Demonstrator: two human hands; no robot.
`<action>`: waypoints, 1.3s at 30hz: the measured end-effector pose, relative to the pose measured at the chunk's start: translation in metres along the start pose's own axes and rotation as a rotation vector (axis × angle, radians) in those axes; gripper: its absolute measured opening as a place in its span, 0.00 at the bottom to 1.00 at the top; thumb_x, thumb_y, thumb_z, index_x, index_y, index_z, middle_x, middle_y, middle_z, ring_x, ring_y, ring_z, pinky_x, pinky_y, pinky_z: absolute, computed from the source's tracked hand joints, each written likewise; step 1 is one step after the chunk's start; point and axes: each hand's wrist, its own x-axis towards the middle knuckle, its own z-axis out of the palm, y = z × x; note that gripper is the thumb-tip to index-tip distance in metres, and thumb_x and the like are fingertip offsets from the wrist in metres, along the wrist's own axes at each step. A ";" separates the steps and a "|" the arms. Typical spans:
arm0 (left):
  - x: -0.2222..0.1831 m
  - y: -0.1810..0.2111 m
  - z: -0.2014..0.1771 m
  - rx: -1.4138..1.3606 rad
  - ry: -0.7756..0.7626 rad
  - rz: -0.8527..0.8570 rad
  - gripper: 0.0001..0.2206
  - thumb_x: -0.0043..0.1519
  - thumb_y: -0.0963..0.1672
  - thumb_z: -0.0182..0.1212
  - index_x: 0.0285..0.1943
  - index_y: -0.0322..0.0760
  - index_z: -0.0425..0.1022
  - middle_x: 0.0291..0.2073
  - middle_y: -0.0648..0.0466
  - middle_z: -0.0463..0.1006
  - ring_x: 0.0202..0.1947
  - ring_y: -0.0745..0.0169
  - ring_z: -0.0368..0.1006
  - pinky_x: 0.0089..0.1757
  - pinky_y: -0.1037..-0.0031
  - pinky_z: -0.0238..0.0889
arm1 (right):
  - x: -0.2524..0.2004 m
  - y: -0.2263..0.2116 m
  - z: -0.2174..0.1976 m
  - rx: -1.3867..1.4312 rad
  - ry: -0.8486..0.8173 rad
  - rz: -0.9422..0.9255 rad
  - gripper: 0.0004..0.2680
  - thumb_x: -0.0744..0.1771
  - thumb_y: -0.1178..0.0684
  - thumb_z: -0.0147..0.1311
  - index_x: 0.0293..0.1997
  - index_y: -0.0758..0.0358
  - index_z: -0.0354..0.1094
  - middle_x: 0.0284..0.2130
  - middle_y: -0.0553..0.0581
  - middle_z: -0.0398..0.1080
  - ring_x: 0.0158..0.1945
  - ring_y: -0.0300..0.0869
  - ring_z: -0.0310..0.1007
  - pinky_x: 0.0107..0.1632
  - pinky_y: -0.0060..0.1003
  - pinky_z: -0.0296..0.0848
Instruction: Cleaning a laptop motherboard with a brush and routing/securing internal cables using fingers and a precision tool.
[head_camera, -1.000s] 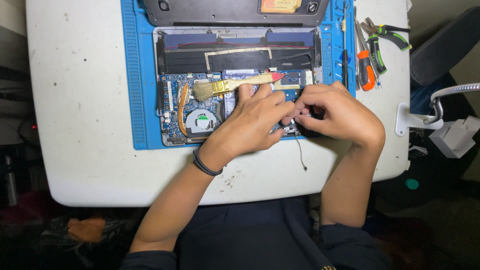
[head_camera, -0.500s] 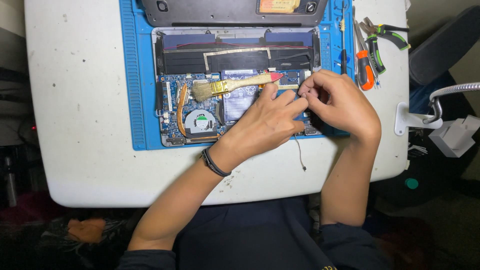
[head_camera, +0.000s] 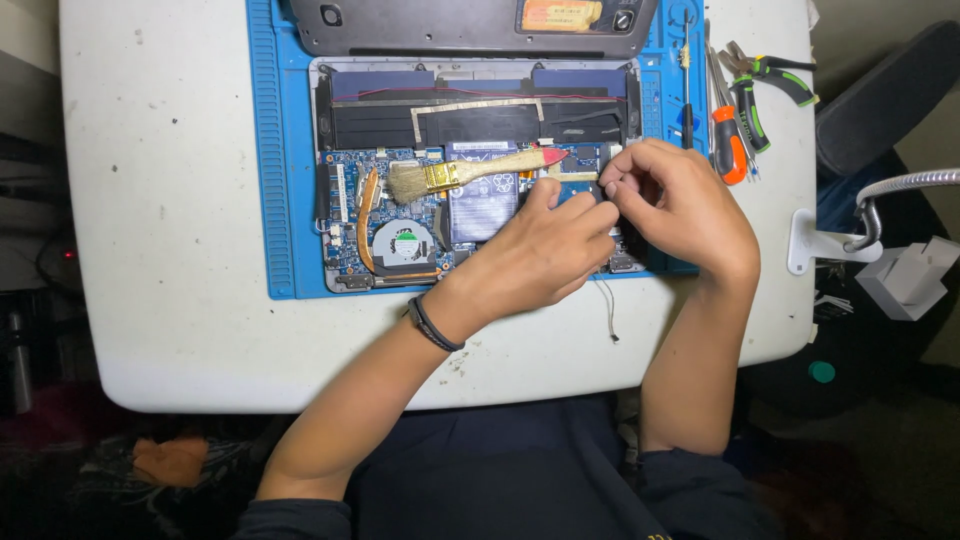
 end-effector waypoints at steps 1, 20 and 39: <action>0.001 -0.001 -0.004 0.000 0.000 0.000 0.03 0.59 0.41 0.64 0.38 0.40 0.73 0.36 0.58 0.63 0.36 0.55 0.62 0.43 0.60 0.46 | 0.000 0.002 0.000 0.000 0.000 0.000 0.02 0.66 0.65 0.57 0.39 0.69 0.75 0.23 0.61 0.67 0.27 0.50 0.69 0.28 0.44 0.69; -0.038 -0.068 -0.098 -0.010 0.141 -0.745 0.05 0.67 0.37 0.48 0.45 0.41 0.62 0.43 0.54 0.75 0.43 0.49 0.67 0.46 0.59 0.49 | 0.025 0.017 0.022 -0.322 0.339 -0.096 0.04 0.71 0.58 0.58 0.50 0.61 0.73 0.44 0.57 0.66 0.46 0.52 0.70 0.44 0.51 0.66; -0.031 -0.063 -0.115 -0.211 0.339 -0.660 0.02 0.69 0.38 0.49 0.44 0.36 0.66 0.38 0.54 0.74 0.37 0.59 0.70 0.46 0.64 0.60 | 0.026 -0.032 0.022 0.014 0.398 -0.317 0.06 0.73 0.58 0.53 0.53 0.68 0.70 0.45 0.60 0.68 0.38 0.45 0.63 0.44 0.37 0.66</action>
